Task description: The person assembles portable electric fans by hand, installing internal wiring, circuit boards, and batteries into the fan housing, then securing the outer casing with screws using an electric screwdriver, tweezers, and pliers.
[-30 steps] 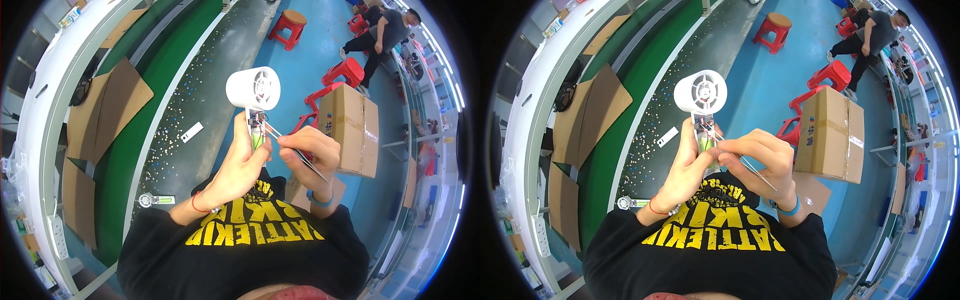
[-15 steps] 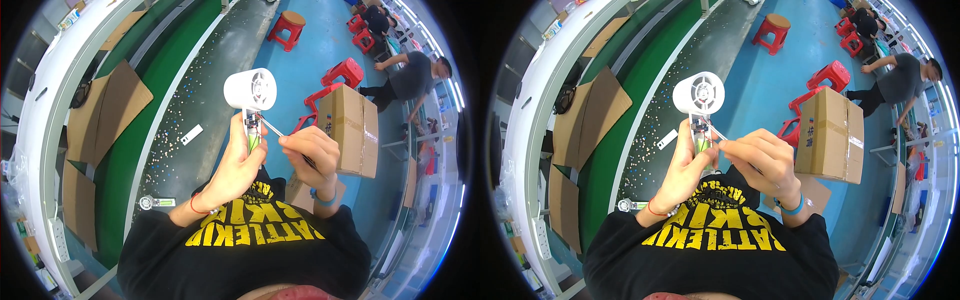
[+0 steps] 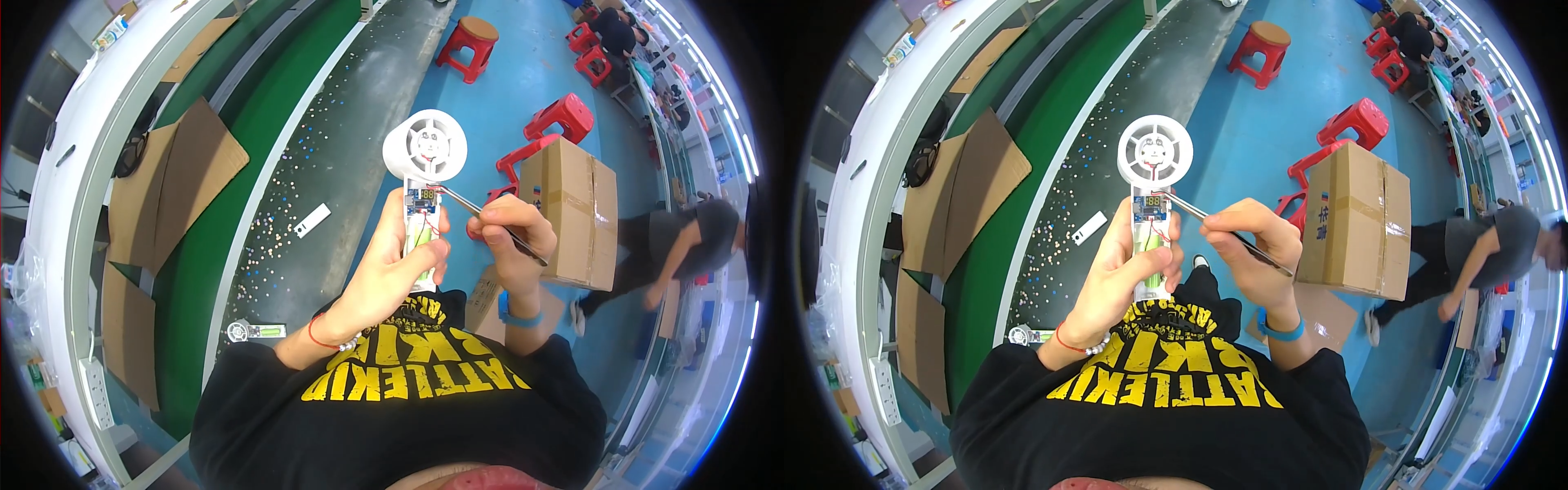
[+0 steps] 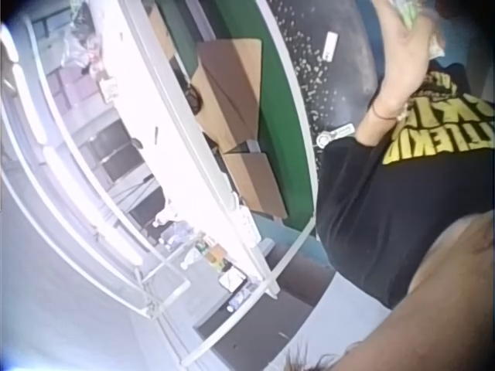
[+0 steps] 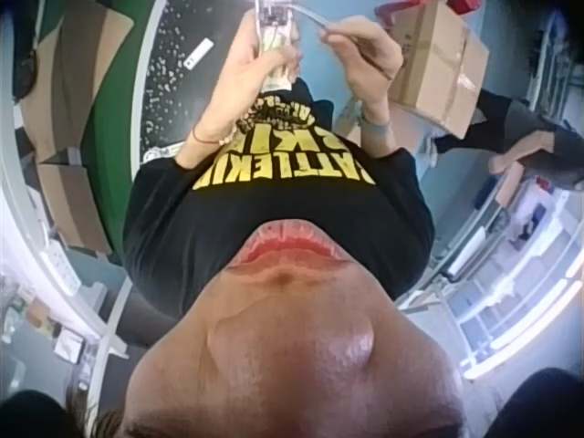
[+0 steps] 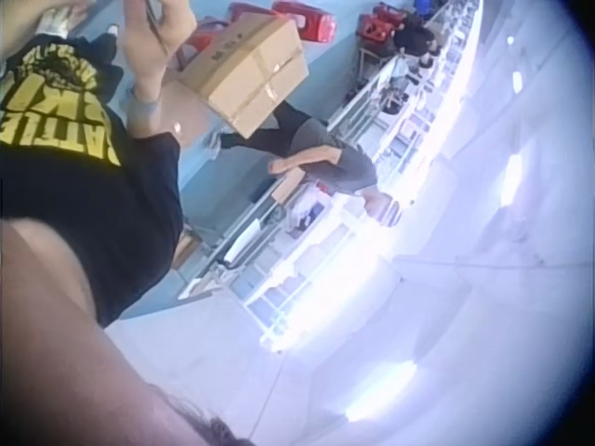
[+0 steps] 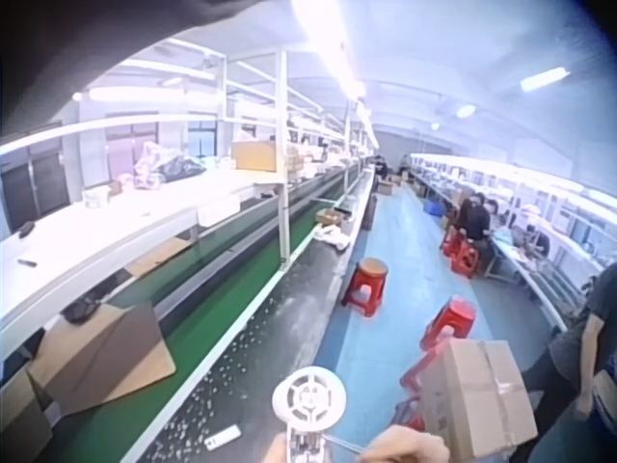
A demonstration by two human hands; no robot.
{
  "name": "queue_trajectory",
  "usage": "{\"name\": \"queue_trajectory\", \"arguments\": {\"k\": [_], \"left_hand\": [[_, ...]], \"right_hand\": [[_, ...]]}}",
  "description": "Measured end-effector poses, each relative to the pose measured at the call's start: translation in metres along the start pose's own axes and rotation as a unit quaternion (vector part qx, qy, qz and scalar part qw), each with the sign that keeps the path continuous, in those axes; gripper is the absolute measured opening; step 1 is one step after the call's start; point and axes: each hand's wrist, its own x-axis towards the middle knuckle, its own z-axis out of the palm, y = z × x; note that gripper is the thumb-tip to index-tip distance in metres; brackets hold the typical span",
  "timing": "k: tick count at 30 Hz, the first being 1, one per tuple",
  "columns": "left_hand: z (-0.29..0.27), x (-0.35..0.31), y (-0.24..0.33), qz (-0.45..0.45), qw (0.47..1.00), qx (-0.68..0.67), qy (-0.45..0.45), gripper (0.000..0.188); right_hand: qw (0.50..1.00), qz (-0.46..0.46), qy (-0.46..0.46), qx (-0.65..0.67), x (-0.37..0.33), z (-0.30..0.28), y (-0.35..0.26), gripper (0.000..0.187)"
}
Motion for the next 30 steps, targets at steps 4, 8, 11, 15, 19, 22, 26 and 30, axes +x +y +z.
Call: {"name": "queue_trajectory", "arguments": {"k": [4,8,11,15,19,22,26,30], "left_hand": [[0.002,0.001,-0.002,0.001,0.999,-0.046,-0.010,0.049],[0.004,0.002,-0.005,0.033,0.998,-0.048,-0.007,0.058],[0.003,0.002,-0.005,0.033,0.999,-0.040,-0.013,0.060],[0.003,0.002,-0.005,0.032,0.999,-0.011,-0.012,0.061],[-0.001,0.000,-0.004,0.036,0.999,0.038,-0.014,0.061],[0.000,-0.002,-0.001,0.021,0.998,0.064,0.010,0.055],[0.001,-0.004,-0.003,0.027,0.994,0.108,0.013,0.045],[0.001,-0.005,-0.001,0.015,0.998,0.059,0.008,0.043]], "right_hand": [[0.986,0.060,0.107,0.114,-0.010,0.012,-0.002,0.019],[0.993,-0.022,0.108,0.040,-0.010,0.018,-0.001,0.021],[0.993,-0.034,0.105,0.028,-0.006,0.019,-0.001,0.022],[0.995,-0.043,0.089,0.019,-0.003,0.021,0.000,0.022],[0.996,-0.022,0.077,0.035,-0.002,0.020,0.000,0.021],[0.999,-0.018,0.028,0.013,0.006,0.013,-0.002,0.015],[0.996,0.076,-0.014,0.053,0.023,0.004,-0.017,0.010],[0.968,0.224,-0.009,0.111,0.037,-0.001,-0.022,0.011]]}}
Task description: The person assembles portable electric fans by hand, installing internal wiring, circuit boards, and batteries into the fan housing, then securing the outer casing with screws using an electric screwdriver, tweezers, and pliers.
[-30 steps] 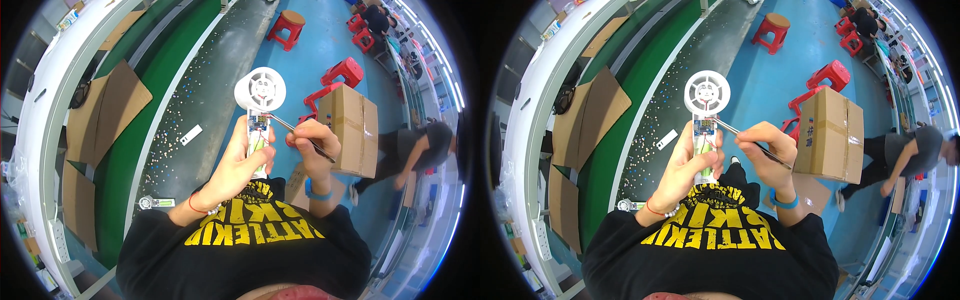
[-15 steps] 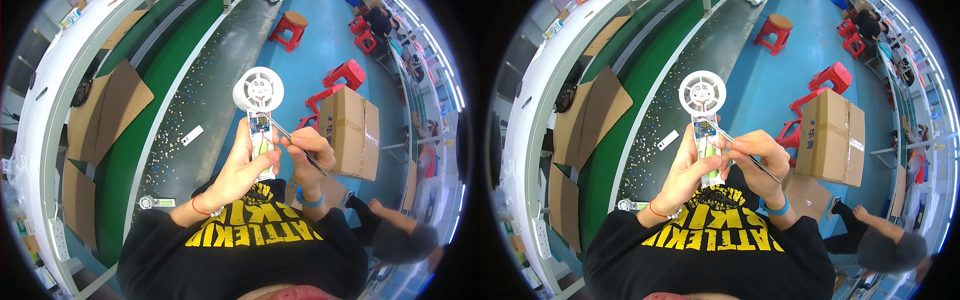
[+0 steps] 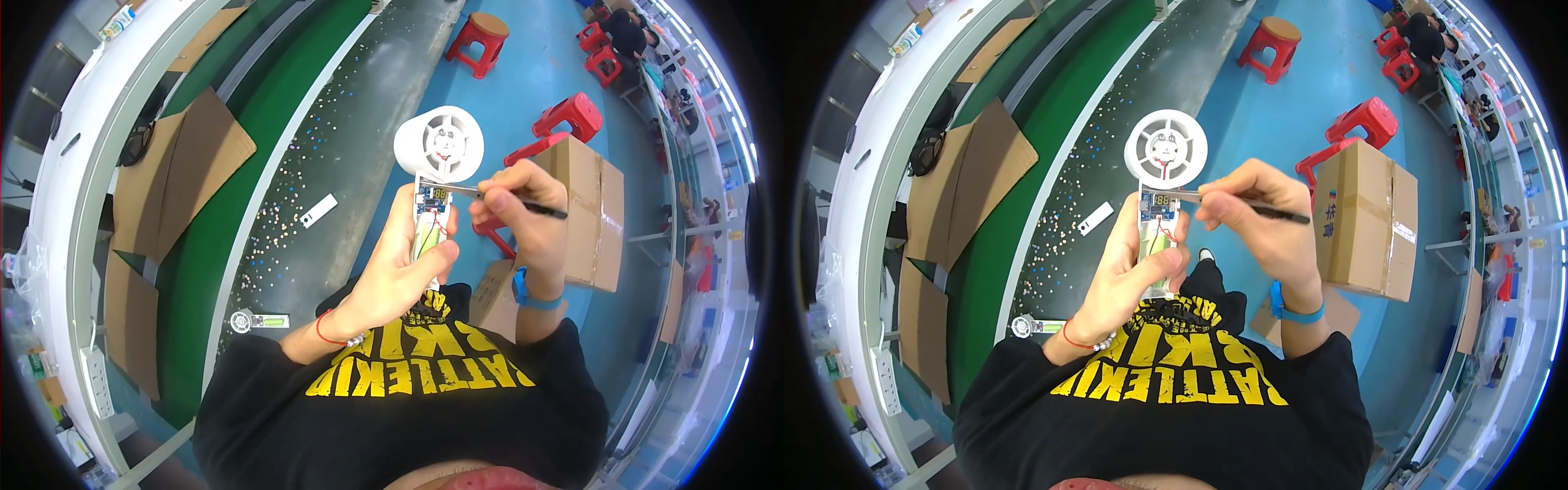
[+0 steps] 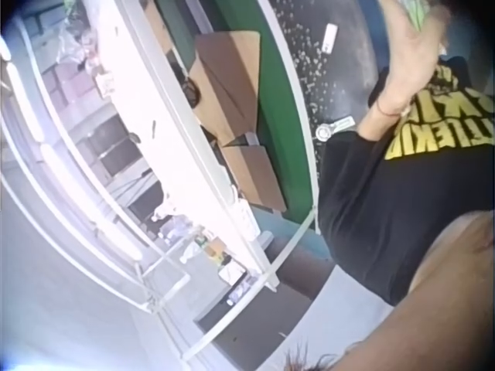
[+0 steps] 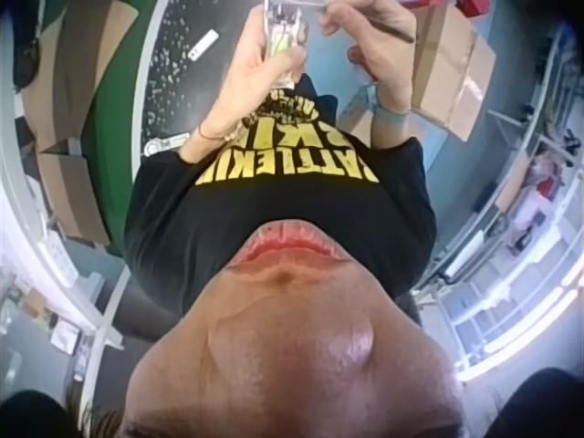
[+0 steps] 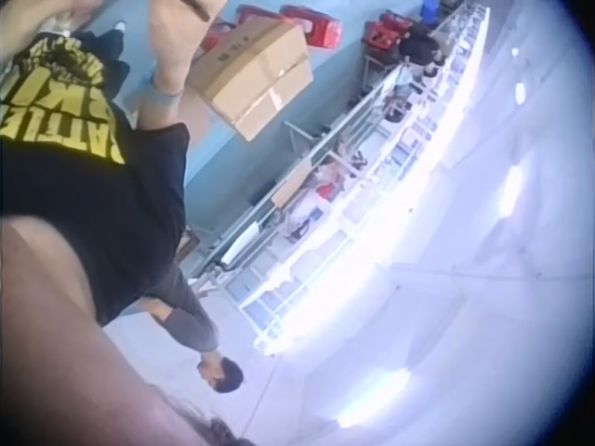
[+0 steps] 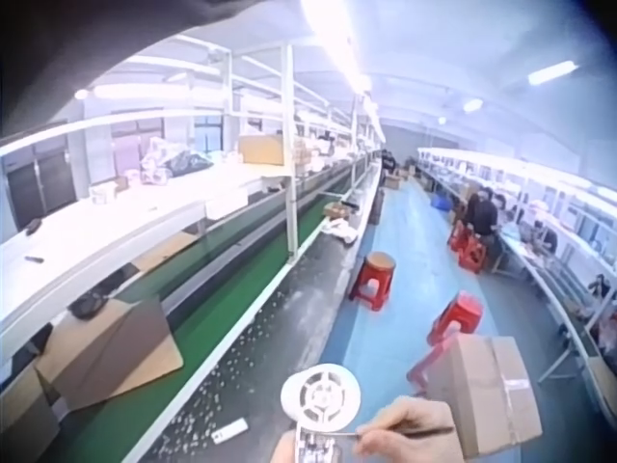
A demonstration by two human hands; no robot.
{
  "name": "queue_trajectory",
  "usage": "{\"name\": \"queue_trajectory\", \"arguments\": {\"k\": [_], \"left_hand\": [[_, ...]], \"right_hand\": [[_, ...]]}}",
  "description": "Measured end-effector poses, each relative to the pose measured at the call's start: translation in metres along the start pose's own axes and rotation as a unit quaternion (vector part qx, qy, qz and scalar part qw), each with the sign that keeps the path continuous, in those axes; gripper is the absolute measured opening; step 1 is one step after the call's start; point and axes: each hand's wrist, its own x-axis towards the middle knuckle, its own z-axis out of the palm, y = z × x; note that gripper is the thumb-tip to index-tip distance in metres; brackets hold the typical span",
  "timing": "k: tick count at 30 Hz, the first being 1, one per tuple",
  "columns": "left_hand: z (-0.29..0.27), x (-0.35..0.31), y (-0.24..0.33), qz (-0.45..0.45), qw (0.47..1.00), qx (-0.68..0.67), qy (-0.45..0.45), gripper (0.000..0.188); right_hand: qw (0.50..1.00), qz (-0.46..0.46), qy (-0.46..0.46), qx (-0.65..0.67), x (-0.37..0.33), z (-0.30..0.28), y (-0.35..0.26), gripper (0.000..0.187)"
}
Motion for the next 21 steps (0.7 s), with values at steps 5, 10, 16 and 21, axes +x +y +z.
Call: {"name": "queue_trajectory", "arguments": {"k": [5,10,16,21], "left_hand": [[0.002,0.000,0.005,-0.006,0.997,-0.078,-0.004,0.041],[0.001,0.002,0.008,-0.004,0.997,-0.076,0.009,0.035],[-0.008,-0.001,0.010,-0.022,0.995,-0.086,0.047,0.041],[-0.017,-0.007,0.001,-0.012,0.984,-0.141,0.109,0.039]], "right_hand": [[0.995,0.072,-0.031,0.058,0.013,-0.007,0.002,0.018],[0.991,0.111,-0.063,0.039,0.025,-0.009,0.000,0.019],[0.998,0.002,-0.069,0.008,0.022,0.000,0.020,0.014],[0.994,-0.077,-0.071,0.036,0.024,-0.010,0.024,0.011]]}}
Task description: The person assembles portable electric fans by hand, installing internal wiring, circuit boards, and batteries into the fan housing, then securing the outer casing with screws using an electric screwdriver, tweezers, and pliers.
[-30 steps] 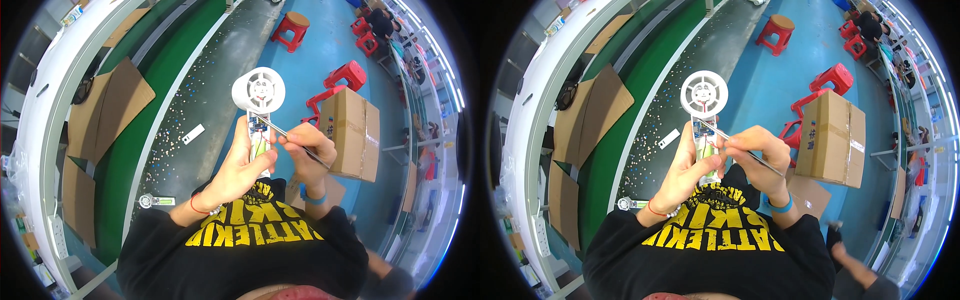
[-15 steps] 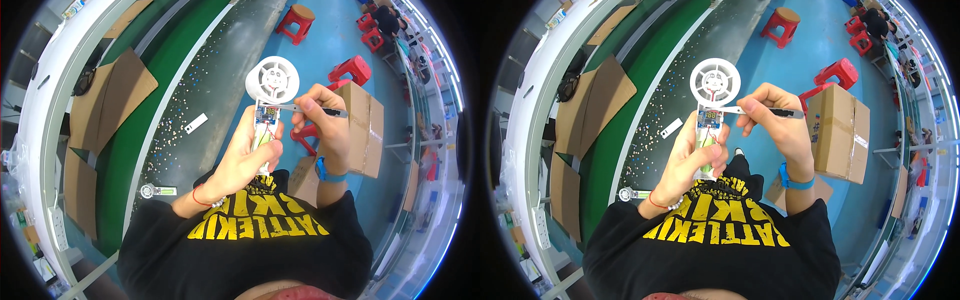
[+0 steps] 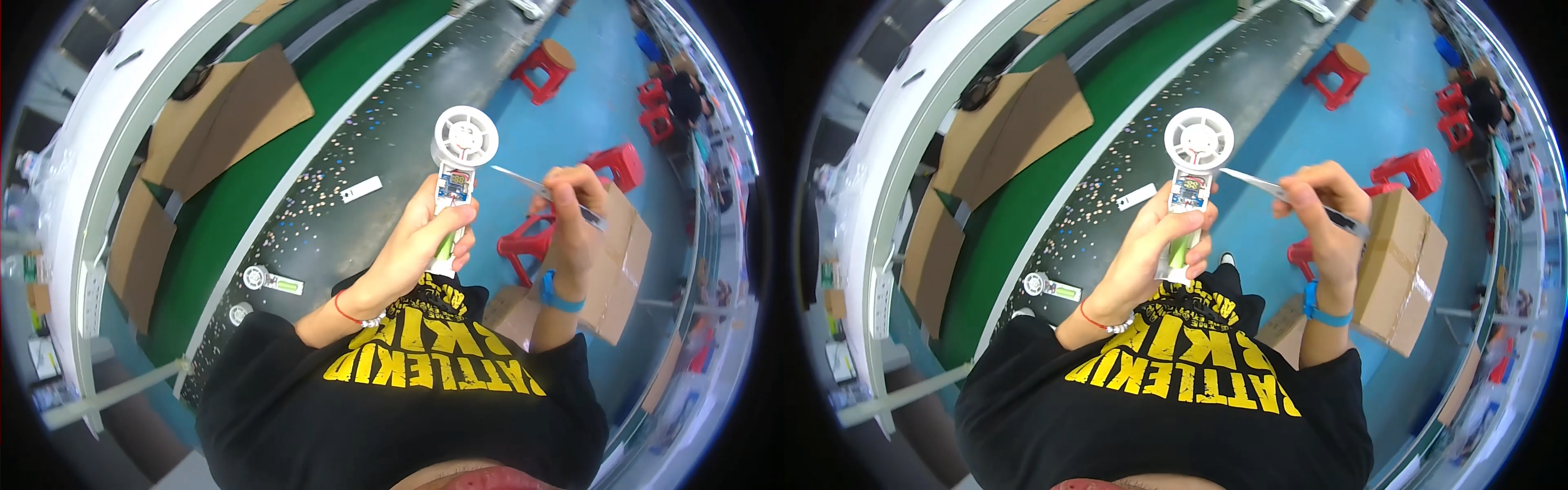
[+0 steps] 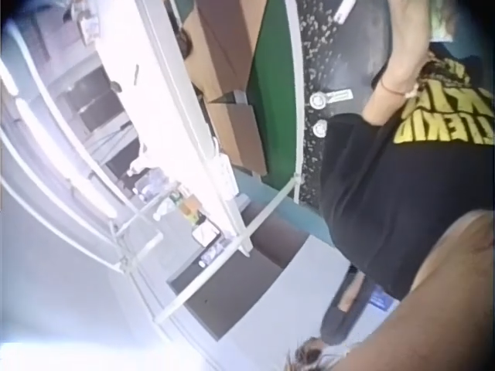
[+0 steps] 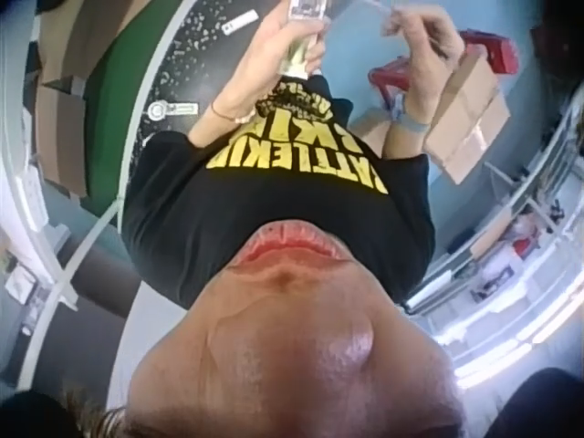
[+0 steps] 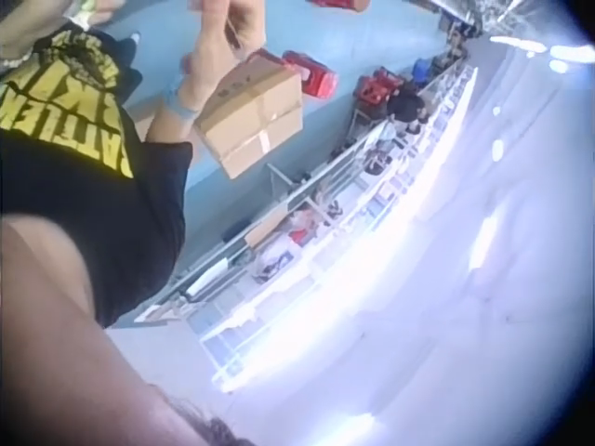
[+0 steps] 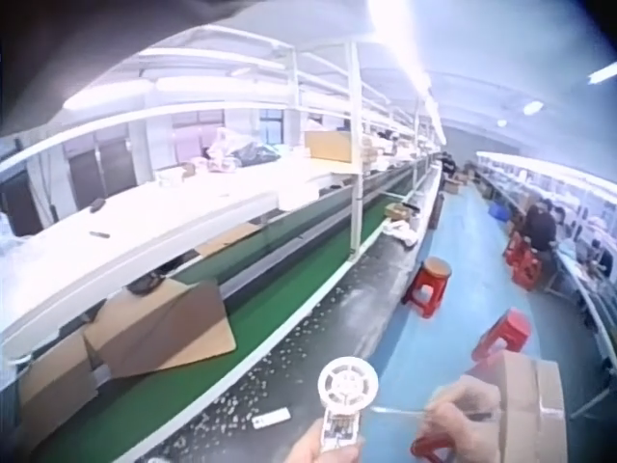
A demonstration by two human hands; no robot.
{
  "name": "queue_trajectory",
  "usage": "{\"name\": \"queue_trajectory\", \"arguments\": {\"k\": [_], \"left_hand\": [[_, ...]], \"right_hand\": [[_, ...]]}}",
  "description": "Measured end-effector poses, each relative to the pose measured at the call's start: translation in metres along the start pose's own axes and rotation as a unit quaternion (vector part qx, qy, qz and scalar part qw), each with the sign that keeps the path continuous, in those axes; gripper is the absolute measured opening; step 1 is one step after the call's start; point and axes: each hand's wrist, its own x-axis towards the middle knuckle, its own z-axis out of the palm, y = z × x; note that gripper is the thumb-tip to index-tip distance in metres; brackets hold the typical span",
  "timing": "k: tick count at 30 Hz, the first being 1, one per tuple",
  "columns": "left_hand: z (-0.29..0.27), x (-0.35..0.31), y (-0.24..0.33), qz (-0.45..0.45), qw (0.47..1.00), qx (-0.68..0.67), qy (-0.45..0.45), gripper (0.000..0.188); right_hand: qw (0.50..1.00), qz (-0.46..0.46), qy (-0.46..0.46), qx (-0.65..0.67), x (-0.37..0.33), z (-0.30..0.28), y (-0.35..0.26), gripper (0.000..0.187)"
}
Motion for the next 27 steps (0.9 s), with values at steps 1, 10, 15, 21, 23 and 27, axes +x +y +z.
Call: {"name": "queue_trajectory", "arguments": {"k": [1,10,15,21,23,27], "left_hand": [[-0.001,-0.003,0.000,0.012,1.000,0.000,0.014,0.039],[-0.002,-0.030,0.009,0.109,0.990,0.000,0.086,0.029],[0.003,-0.058,0.011,0.178,0.972,-0.002,0.155,0.029],[0.008,-0.074,0.002,0.278,0.927,0.062,0.242,0.038],[0.004,-0.079,0.001,0.305,0.894,0.116,0.306,0.041],[0.018,-0.094,-0.008,0.346,0.821,0.165,0.423,0.041]], "right_hand": [[1.000,-0.010,-0.004,-0.015,-0.001,-0.002,-0.002,0.010],[0.979,-0.058,-0.193,-0.003,0.031,0.041,0.024,0.013],[0.962,-0.044,-0.250,0.099,0.043,0.070,0.033,0.008],[0.921,0.140,-0.293,0.214,0.057,0.107,0.031,0.015],[0.886,0.179,-0.345,0.253,0.066,0.125,0.041,0.016],[0.847,0.205,-0.411,0.268,0.061,0.153,0.034,0.018]]}}
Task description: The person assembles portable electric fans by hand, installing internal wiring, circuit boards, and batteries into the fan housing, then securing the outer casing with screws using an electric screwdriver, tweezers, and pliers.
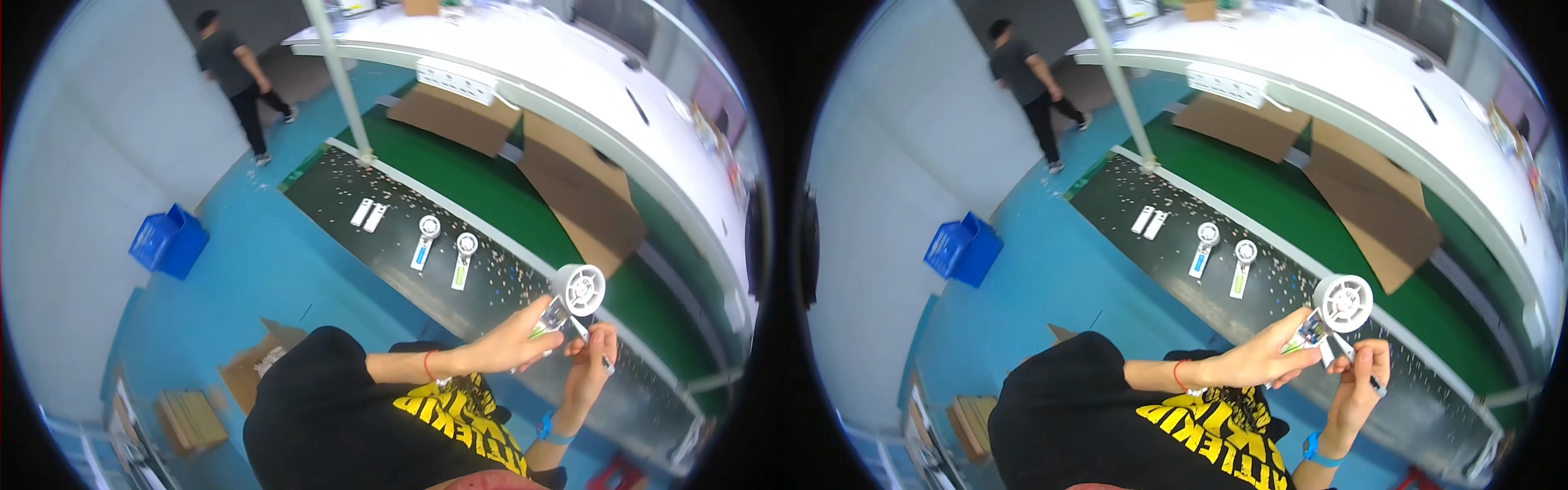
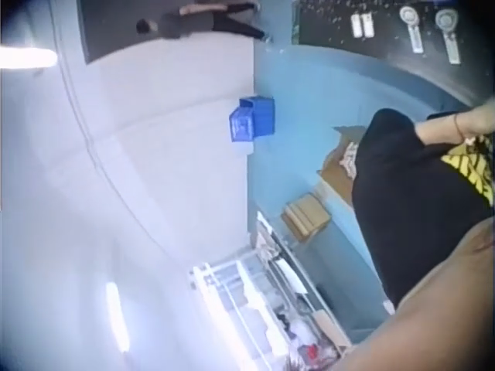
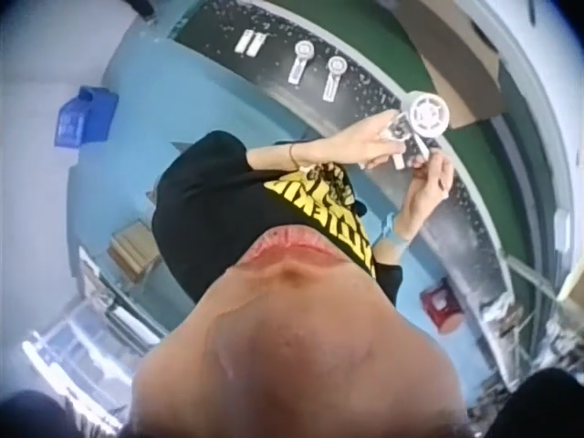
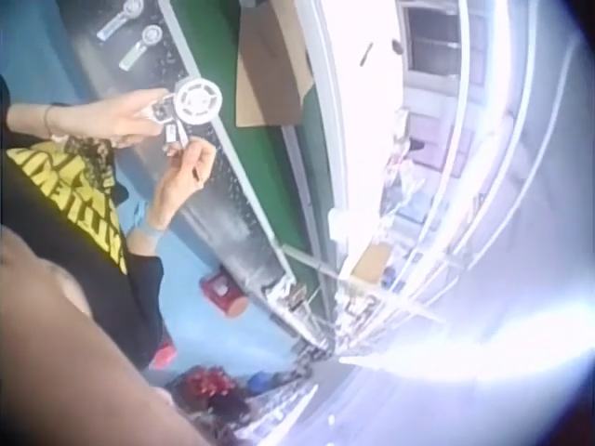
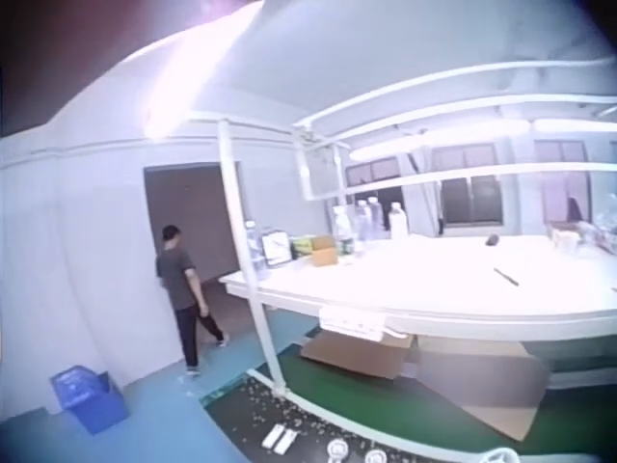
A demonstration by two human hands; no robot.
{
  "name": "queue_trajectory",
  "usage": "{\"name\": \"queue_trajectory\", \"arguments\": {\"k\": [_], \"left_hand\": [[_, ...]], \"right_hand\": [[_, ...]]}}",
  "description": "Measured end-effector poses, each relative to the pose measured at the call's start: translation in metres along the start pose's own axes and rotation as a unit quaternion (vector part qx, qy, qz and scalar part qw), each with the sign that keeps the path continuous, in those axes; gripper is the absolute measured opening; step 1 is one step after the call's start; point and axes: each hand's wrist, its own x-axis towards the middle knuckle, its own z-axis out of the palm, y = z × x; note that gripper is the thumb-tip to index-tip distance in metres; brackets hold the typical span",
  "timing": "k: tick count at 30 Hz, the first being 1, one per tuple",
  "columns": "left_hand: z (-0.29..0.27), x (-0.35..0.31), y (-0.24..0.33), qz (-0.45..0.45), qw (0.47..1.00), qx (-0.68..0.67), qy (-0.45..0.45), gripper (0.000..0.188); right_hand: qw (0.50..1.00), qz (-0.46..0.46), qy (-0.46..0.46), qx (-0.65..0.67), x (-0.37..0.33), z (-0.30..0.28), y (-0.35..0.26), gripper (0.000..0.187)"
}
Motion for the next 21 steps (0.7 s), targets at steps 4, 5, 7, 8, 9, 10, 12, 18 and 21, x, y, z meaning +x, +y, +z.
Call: {"name": "queue_trajectory", "arguments": {"k": [4,5,7,8,9,10,12,18,21], "left_hand": [[-0.002,-0.012,-0.007,0.012,0.993,0.028,0.117,0.032],[0.001,-0.015,-0.007,0.013,0.989,0.052,0.137,0.032],[0.002,-0.026,-0.007,0.001,0.983,0.077,0.167,0.034],[0.001,-0.031,-0.007,-0.012,0.982,0.079,0.172,0.036],[-0.002,-0.038,-0.006,-0.013,0.980,0.092,0.174,0.033],[-0.007,-0.043,-0.004,-0.008,0.980,0.090,0.177,0.033],[-0.020,-0.049,-0.009,-0.010,0.977,0.066,0.201,0.030],[-0.106,-0.057,-0.021,0.027,0.967,-0.181,0.175,0.023],[-0.164,-0.077,-0.012,-0.021,0.926,-0.254,0.280,0.028]], "right_hand": [[0.991,-0.046,-0.084,-0.092,0.013,0.010,0.015,0.021],[0.991,-0.024,-0.105,-0.078,0.017,0.006,0.020,0.021],[0.990,0.024,-0.130,-0.043,0.019,0.008,0.026,0.021],[0.986,0.040,-0.157,-0.047,0.021,0.010,0.027,0.021],[0.983,0.047,-0.165,-0.059,0.019,0.019,0.024,0.021],[0.982,0.057,-0.167,-0.072,0.015,0.029,0.022,0.021],[0.979,0.056,-0.178,-0.082,0.017,0.046,0.025,0.021],[0.983,-0.045,-0.138,-0.115,0.029,0.081,0.055,0.022],[0.973,-0.061,-0.034,-0.221,0.033,0.093,0.095,0.013]]}}
